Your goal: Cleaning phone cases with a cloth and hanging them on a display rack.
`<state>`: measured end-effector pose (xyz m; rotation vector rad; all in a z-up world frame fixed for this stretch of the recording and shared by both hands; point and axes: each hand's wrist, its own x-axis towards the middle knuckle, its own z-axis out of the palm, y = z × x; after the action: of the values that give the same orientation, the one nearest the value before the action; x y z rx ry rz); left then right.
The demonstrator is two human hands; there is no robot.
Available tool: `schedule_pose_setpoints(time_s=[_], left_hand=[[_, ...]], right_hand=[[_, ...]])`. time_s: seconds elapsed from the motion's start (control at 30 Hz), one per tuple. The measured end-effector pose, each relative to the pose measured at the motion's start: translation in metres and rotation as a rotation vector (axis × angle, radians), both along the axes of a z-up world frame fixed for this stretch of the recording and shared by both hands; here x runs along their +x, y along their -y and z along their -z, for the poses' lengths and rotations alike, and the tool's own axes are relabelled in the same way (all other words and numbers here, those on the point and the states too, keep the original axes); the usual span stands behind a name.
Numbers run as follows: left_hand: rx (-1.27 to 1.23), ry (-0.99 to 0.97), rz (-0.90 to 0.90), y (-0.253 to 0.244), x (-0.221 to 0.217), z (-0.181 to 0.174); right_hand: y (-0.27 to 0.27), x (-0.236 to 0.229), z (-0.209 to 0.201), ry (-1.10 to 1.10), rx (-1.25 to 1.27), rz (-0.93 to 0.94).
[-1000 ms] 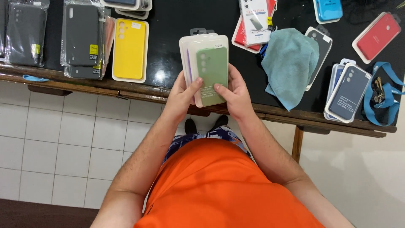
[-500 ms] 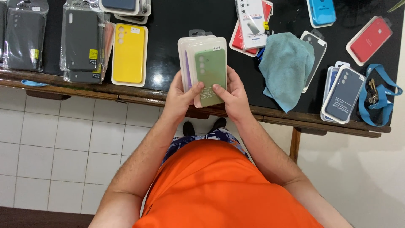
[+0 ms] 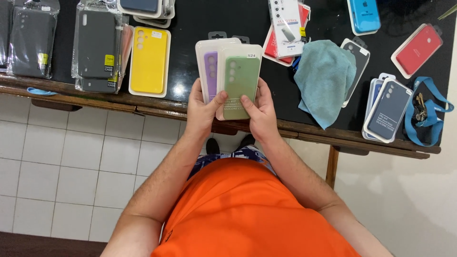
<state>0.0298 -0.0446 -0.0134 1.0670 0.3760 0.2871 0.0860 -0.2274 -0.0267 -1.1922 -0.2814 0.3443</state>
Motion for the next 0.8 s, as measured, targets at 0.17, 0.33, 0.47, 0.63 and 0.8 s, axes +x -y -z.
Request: schedule_pose_setpoints(time_s=[0.17,0.33,0.47,0.63,0.8], left_hand=[[0.434,0.009,0.058,-0.028,-0.006,-0.008],[1.445,0.061,-0.327,-0.099,-0.011,0.002],[1.59,-0.317,-0.146,-0.121,-0.023,0.007],[1.5,-0.341,-0.065,-0.121,-0.028,-0.003],[1.446,-0.476,-0.114,-0.123,-0.026,-0.029]], right_hand=[[0.013,0.014,0.005,0.088,-0.101,0.052],[0.027,0.027,-0.011,0.278,-0.476,0.094],[0.019,0.027,-0.022,0.511,-0.875,0.123],[0.015,0.024,-0.024,0.723,-1.038,0.183],[0.004,0.005,-0.052,0.746,-0.692,0.194]])
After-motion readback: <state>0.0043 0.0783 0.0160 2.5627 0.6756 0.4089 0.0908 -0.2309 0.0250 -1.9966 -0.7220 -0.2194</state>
